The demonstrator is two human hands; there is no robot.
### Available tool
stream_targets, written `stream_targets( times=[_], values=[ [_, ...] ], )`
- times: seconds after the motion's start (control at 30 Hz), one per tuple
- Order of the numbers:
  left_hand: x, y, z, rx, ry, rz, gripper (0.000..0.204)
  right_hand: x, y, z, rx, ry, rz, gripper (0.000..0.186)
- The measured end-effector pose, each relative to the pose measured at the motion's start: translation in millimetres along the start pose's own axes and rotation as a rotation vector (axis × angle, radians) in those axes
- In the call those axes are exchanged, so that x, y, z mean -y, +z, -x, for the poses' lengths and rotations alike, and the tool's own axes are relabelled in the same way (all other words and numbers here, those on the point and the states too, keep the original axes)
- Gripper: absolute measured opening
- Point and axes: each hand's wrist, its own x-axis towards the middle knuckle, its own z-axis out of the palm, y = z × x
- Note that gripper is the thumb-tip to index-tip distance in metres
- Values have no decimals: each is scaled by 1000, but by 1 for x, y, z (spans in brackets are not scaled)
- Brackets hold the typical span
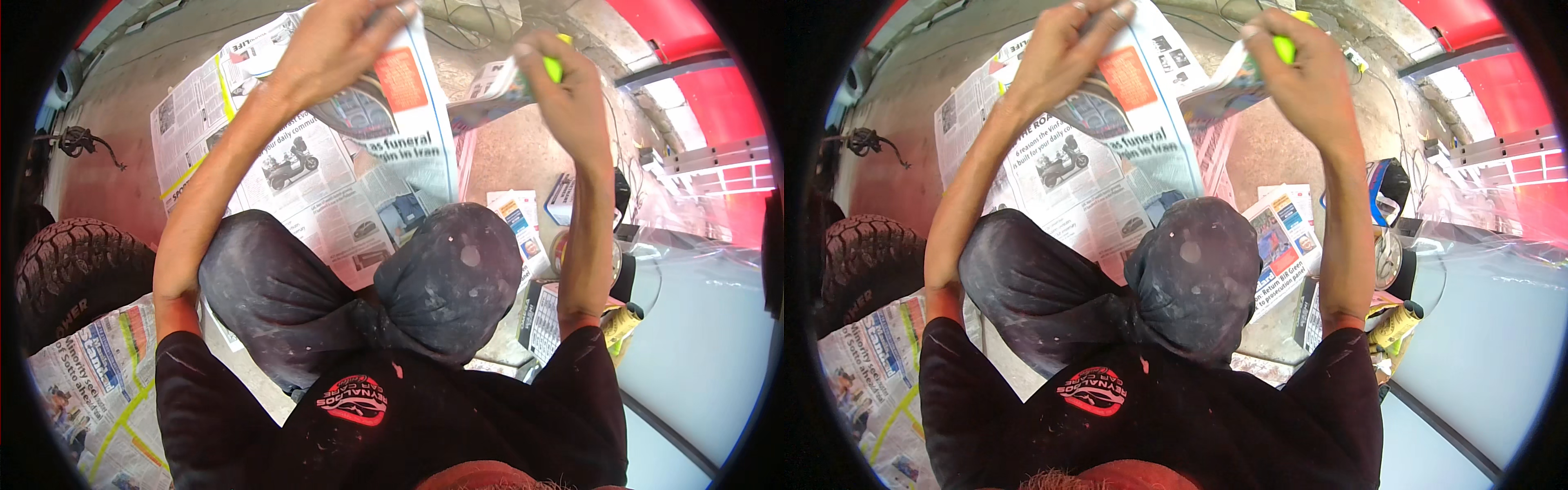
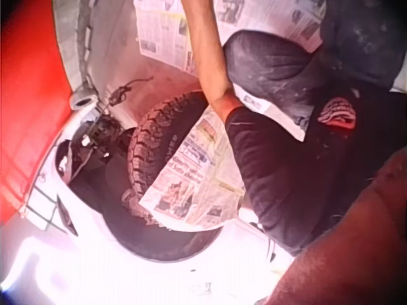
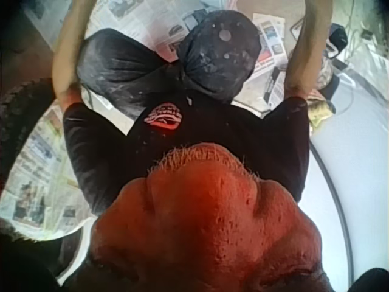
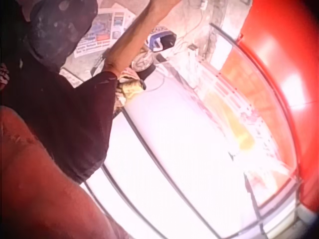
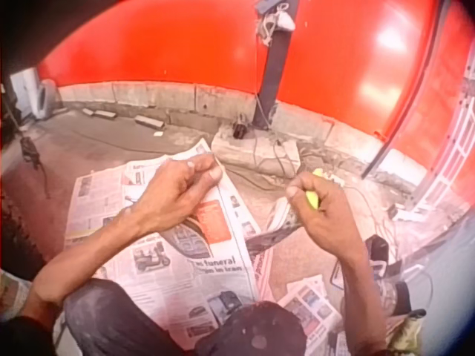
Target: Apply masking tape and newspaper to protect surfaces during an automotive repair or paint job.
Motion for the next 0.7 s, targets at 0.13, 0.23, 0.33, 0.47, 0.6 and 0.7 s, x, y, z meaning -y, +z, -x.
stream_targets(
  times=[0.13,0.23,0.33,0.47,0.6,0.7],
  values=[
    [52,-26,-2,-483,87,-202,28,-35,-47,17,-251,52,30,23],
    [113,-74,19,-500,-56,-247,40,-74,-96,47,-497,292,-73,23],
    [181,-124,54,-572,-197,-268,46,-118,-148,90,-668,338,-192,25],
    [246,-201,100,-626,-361,-356,52,-178,-208,158,-771,503,-364,20],
    [283,-269,144,-525,-380,-637,60,-230,-243,235,-797,630,-388,15],
    [311,-305,175,-553,-485,-930,64,-252,-254,284,-745,721,-324,11]
  ],
)
